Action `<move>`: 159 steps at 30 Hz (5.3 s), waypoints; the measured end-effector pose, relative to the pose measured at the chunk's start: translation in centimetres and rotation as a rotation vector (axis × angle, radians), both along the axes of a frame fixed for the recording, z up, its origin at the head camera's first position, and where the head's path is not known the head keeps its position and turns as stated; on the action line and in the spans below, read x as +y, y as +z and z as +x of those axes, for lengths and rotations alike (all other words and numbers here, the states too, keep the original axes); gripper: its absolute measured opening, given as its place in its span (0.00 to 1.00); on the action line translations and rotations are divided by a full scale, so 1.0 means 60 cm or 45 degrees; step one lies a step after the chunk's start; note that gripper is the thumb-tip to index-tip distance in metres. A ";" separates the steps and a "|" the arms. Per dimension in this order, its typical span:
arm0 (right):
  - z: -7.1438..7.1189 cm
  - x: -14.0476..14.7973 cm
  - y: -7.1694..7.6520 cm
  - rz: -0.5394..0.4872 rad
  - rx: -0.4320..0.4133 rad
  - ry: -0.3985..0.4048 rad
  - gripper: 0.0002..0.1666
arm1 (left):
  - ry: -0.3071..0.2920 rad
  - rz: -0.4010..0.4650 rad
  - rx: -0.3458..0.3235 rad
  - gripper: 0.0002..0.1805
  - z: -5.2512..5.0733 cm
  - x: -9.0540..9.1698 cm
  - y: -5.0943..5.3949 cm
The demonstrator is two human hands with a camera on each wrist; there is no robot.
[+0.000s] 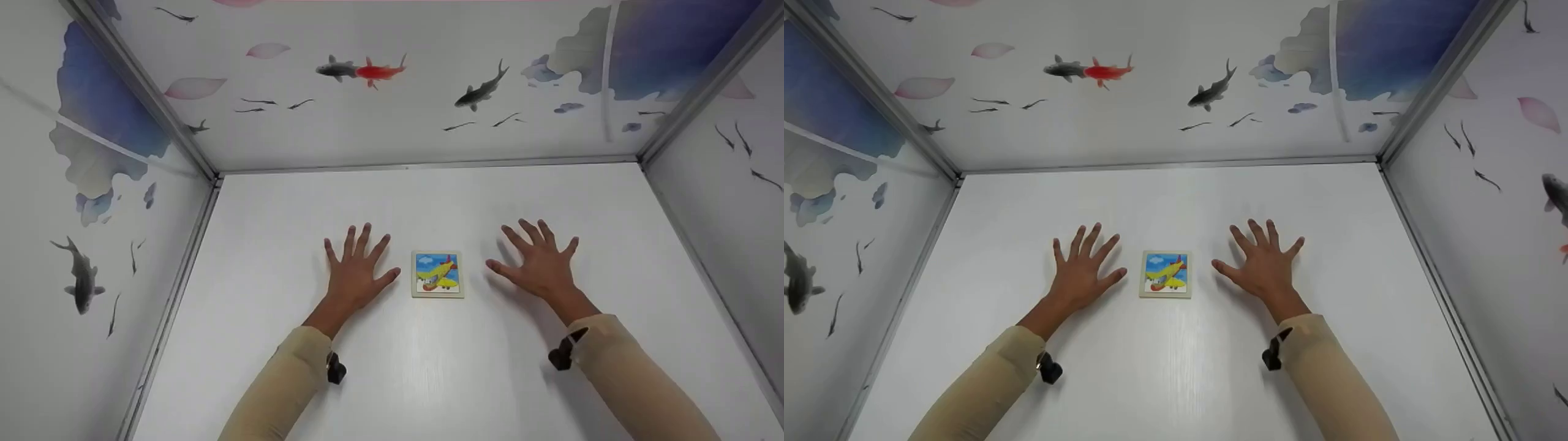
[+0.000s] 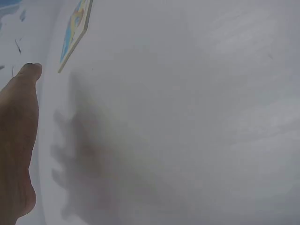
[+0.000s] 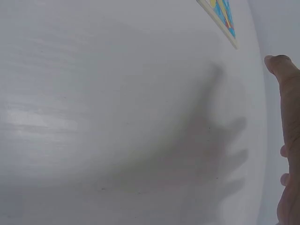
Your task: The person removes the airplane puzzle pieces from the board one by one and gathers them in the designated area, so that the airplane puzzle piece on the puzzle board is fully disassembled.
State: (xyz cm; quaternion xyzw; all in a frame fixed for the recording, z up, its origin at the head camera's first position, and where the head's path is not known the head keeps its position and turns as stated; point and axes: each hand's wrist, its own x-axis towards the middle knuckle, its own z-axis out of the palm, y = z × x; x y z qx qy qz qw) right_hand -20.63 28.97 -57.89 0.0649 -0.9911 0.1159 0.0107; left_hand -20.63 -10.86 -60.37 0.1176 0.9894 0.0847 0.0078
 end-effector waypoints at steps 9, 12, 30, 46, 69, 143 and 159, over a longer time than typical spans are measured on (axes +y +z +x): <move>-0.004 -0.027 -0.007 0.011 -0.023 0.030 0.55 | -0.137 0.002 -0.007 0.43 0.013 0.021 -0.010; -0.005 -0.035 -0.010 0.012 -0.031 0.048 0.54 | -0.188 0.020 -0.003 0.42 0.019 0.028 -0.011; -0.002 -0.078 -0.016 -0.097 -0.055 0.118 0.45 | -0.376 0.056 -0.100 0.38 0.038 0.050 -0.025; -0.004 -0.121 -0.020 -0.071 -0.052 0.148 0.40 | -0.394 0.042 -0.098 0.35 0.041 0.066 -0.037; -0.019 -0.186 -0.028 -0.149 -0.013 0.354 0.22 | -0.387 0.051 -0.109 0.35 0.036 0.070 -0.043; -0.045 -0.227 -0.021 -0.489 -0.237 0.558 0.44 | -0.395 0.125 -0.117 0.34 0.033 0.063 -0.036; -0.043 -0.229 -0.028 -0.537 -0.171 0.612 0.41 | -0.397 0.107 -0.128 0.34 0.034 0.061 -0.042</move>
